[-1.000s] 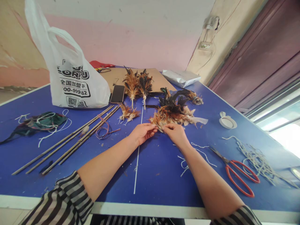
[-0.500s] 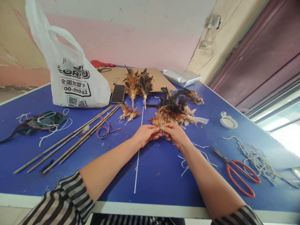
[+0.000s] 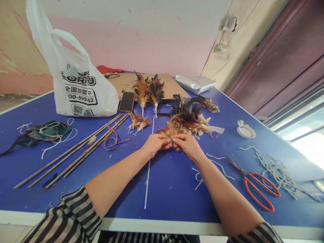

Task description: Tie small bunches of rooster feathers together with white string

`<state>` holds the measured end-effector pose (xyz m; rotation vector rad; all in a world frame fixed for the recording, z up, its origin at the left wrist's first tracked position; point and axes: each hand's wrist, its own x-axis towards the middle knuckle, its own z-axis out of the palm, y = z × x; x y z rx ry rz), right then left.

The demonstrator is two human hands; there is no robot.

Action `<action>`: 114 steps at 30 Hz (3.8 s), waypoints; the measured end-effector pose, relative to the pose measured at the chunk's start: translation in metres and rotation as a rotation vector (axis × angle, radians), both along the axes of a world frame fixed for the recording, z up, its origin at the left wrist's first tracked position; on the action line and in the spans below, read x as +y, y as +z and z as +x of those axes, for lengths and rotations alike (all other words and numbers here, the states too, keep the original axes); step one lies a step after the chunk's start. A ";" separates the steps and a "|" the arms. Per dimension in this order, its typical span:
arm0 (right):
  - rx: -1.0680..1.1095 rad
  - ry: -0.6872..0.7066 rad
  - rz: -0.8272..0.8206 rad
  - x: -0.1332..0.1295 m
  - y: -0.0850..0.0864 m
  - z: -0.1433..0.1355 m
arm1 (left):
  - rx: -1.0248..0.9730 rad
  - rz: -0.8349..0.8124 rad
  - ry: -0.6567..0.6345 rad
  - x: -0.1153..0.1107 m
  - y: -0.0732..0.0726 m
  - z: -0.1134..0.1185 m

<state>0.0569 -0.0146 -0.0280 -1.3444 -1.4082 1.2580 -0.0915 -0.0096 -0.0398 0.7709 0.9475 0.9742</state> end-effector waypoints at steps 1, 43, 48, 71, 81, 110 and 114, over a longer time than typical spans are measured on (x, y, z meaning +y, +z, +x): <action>-0.036 -0.008 0.014 0.000 0.001 0.001 | 0.012 0.003 0.009 0.001 0.000 -0.001; -0.144 -0.047 0.081 -0.002 -0.003 0.001 | -0.212 -0.194 0.055 0.001 0.006 0.003; -0.352 -0.055 0.227 -0.002 -0.001 0.005 | -0.272 -0.223 0.083 0.004 0.005 0.001; -0.176 -0.176 0.062 0.009 -0.004 0.017 | -0.179 -0.042 0.136 0.011 0.000 -0.005; -0.439 -0.120 0.062 0.013 -0.002 0.030 | -0.125 0.023 0.026 0.011 0.003 -0.011; 0.544 0.139 -0.227 0.006 0.004 0.015 | -0.151 0.080 -0.308 0.004 0.006 -0.012; 0.568 0.053 -0.158 0.006 0.006 0.013 | -0.173 -0.024 -0.245 0.004 0.002 -0.009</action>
